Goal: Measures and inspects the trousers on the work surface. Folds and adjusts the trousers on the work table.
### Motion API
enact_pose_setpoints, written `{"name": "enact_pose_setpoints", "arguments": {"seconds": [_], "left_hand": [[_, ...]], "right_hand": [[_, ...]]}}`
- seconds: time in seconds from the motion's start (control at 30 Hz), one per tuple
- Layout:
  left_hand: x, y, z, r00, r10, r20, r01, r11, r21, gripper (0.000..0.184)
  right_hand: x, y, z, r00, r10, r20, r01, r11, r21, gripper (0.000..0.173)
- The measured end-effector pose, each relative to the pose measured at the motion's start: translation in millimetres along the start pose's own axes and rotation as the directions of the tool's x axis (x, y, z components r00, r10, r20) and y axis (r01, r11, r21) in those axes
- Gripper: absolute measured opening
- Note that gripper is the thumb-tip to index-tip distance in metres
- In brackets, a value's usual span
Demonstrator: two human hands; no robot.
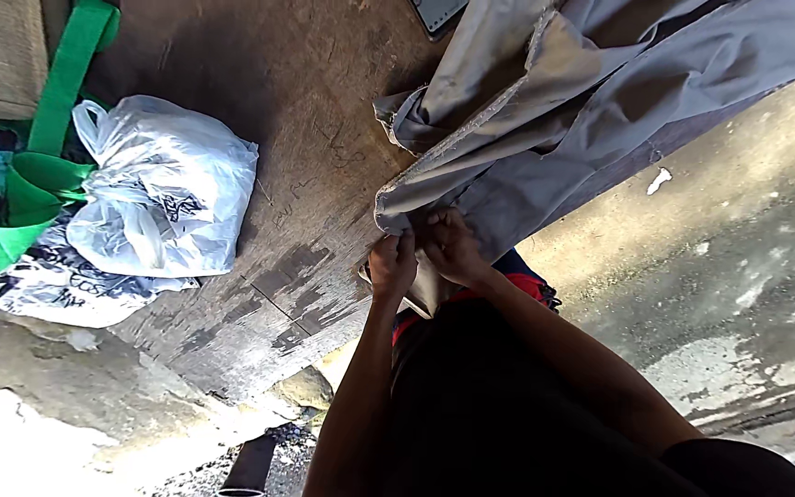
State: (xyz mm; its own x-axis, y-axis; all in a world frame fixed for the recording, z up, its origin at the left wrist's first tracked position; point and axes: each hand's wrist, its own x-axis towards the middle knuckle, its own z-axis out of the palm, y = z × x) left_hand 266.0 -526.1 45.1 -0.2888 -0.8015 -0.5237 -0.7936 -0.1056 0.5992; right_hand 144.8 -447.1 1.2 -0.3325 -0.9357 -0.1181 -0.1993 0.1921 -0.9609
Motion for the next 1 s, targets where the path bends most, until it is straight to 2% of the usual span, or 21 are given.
{"name": "enact_pose_setpoints", "arguments": {"seconds": [0.2, 0.4, 0.57, 0.7, 0.9, 1.0], "left_hand": [[-2.3, 0.3, -2.8, 1.000, 0.023, 0.002, -0.023, 1.000, 0.003, 0.039], [-2.8, -4.1, -5.8, 0.999, -0.046, 0.006, 0.046, 0.977, -0.210, 0.034], [-3.6, -5.5, -7.3, 0.999, -0.042, 0.010, 0.043, 0.971, -0.234, 0.034], [-3.6, -17.1, -11.2, 0.998, -0.064, -0.021, 0.052, 0.937, -0.346, 0.035], [-5.4, -20.8, -11.8, 0.999, -0.048, -0.024, 0.036, 0.926, -0.375, 0.036], [-6.7, -23.1, -15.2, 0.996, -0.078, -0.046, 0.049, 0.889, -0.455, 0.035]], "right_hand": [[-0.4, -3.4, 3.9, 0.997, 0.069, 0.037, -0.067, 0.996, -0.062, 0.016], [0.0, -3.3, 2.0, 0.996, 0.064, 0.061, -0.061, 0.997, -0.035, 0.018], [0.8, -6.2, 4.7, 0.994, 0.084, 0.067, -0.079, 0.993, -0.083, 0.021], [0.6, -6.3, 3.9, 0.992, 0.083, 0.093, -0.075, 0.994, -0.085, 0.020], [-1.0, -3.8, 8.1, 0.996, 0.052, 0.068, -0.046, 0.994, -0.095, 0.021], [-1.3, -4.6, 6.1, 0.994, 0.036, 0.103, -0.027, 0.996, -0.086, 0.020]]}}
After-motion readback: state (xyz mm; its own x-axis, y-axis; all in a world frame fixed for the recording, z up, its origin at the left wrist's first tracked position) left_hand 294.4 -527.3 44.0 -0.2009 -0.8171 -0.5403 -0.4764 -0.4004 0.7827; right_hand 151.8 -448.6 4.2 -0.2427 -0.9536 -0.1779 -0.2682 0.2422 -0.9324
